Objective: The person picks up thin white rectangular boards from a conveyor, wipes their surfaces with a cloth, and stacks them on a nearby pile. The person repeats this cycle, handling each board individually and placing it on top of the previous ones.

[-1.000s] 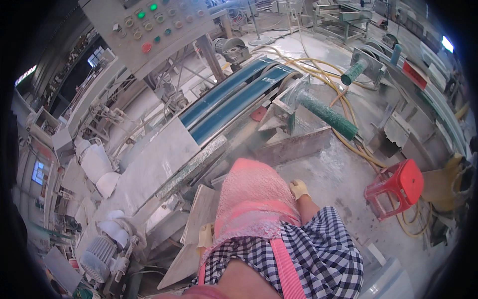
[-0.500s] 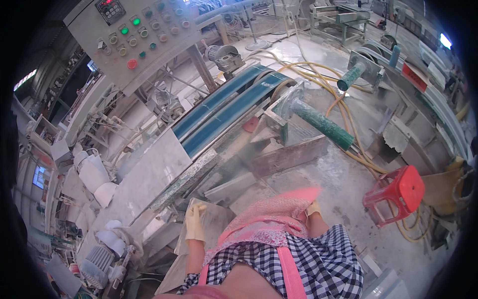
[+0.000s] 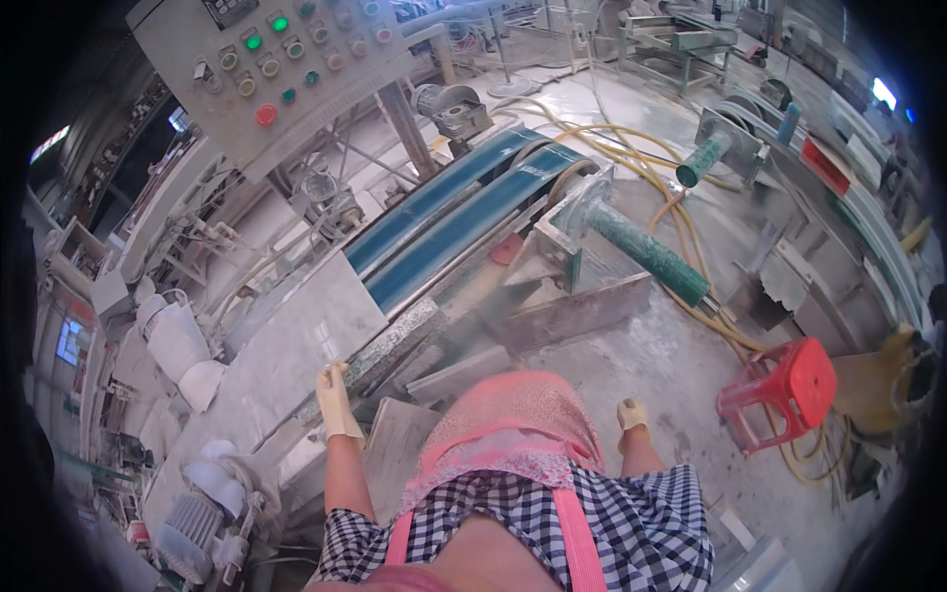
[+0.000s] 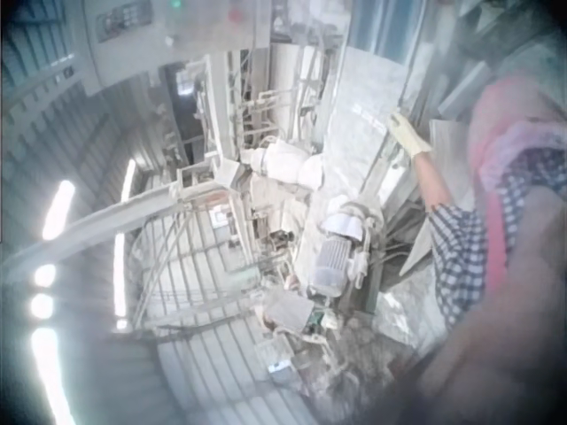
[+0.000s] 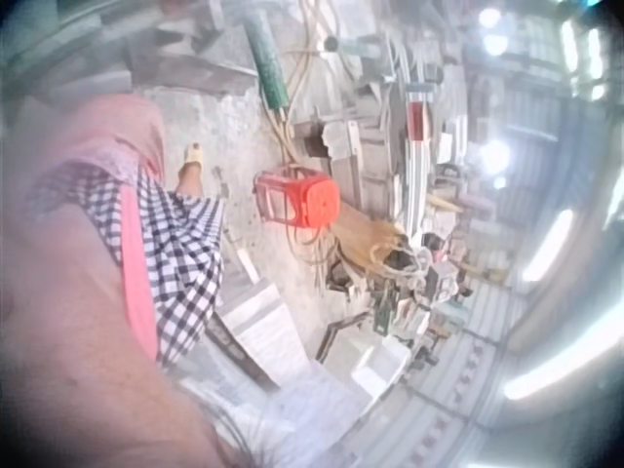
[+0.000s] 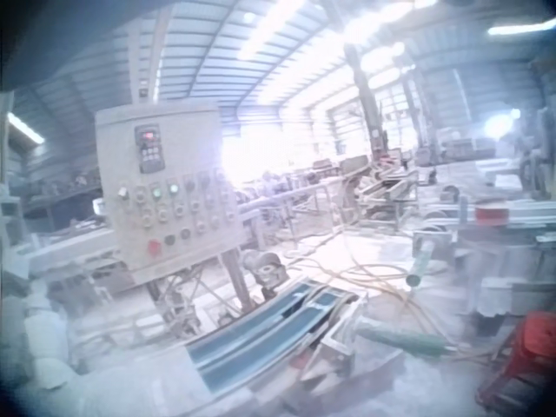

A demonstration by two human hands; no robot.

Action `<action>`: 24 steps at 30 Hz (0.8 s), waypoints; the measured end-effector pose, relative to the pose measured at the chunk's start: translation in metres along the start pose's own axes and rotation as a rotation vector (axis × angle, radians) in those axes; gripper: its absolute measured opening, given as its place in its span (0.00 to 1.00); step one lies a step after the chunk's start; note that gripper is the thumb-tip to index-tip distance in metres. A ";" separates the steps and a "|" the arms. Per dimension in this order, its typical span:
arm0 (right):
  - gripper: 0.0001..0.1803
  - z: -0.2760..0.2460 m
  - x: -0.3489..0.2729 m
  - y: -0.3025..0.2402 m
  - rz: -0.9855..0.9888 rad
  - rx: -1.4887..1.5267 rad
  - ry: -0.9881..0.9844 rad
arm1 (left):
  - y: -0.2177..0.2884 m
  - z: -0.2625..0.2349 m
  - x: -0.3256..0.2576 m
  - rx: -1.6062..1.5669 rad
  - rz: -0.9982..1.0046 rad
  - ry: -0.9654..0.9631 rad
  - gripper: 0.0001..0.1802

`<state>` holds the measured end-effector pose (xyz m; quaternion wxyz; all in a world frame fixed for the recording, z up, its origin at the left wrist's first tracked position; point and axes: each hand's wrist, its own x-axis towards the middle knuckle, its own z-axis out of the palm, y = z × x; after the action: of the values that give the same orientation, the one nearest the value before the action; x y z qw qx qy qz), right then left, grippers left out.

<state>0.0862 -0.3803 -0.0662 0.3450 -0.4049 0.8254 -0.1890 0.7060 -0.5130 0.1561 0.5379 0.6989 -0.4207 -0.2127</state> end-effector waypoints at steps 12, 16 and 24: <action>0.17 -0.079 -0.001 -0.238 -0.143 0.983 0.329 | -0.054 -0.055 0.095 0.880 0.248 0.167 0.27; 0.19 -0.100 0.004 -0.359 -0.314 0.904 0.139 | -0.061 -0.052 0.110 1.034 0.197 0.179 0.28; 0.22 0.027 0.001 -0.550 -0.567 0.495 -0.479 | -0.055 -0.051 0.109 0.957 0.203 0.177 0.29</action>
<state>0.4015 -0.7123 0.2403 0.5474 -0.5527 0.5087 -0.3690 0.8246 -0.5694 0.1384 0.2083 0.8382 -0.4900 0.1179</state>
